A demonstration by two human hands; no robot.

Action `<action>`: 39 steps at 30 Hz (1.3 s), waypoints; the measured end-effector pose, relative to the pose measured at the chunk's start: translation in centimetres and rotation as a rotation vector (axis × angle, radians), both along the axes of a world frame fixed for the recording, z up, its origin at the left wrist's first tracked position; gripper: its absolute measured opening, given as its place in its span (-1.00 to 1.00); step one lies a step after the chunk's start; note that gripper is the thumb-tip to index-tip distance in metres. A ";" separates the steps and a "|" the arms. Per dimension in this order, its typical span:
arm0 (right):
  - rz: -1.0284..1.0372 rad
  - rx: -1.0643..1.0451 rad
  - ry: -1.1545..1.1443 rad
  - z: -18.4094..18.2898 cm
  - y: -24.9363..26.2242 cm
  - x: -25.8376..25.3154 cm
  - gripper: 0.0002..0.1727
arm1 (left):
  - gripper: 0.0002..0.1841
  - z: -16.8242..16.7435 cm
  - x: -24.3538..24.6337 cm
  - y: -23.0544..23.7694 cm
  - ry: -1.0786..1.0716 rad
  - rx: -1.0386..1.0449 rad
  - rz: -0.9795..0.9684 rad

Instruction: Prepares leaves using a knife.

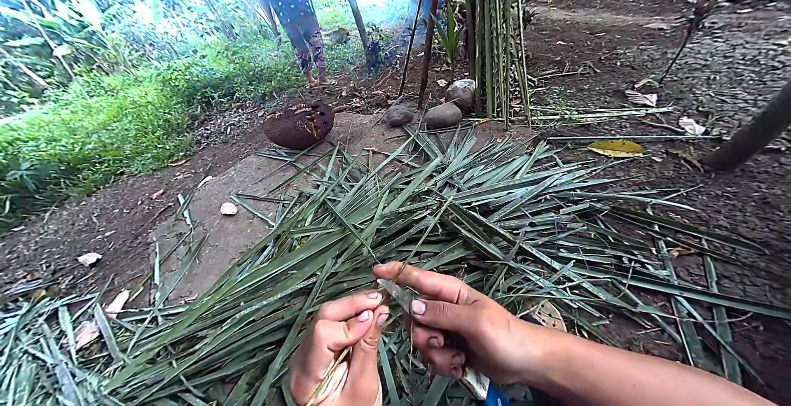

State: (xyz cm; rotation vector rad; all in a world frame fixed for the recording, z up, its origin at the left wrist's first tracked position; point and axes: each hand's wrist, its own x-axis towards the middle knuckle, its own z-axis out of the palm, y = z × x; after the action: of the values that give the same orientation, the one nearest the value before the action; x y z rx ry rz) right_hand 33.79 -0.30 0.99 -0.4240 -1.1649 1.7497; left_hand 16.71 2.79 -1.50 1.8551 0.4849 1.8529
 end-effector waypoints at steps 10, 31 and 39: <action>-0.450 -0.211 0.065 0.7 2.4 5.5 -0.48 | -0.88 0.1 -1.1 0.1 -0.041 -0.063 0.038; -0.631 -0.234 0.081 1.8 2.4 6.2 -0.55 | -0.89 0.9 -1.1 -0.1 0.003 -0.011 -0.030; -0.053 -0.013 -0.161 1.4 -0.4 4.2 -0.43 | -0.92 0.6 -1.4 0.2 0.088 0.075 0.056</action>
State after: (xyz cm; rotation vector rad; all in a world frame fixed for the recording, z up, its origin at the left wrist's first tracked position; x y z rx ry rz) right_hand 37.97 -0.70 2.34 -0.6072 -1.2438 1.7025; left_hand 15.33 2.97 -0.94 1.9982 0.5088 1.8554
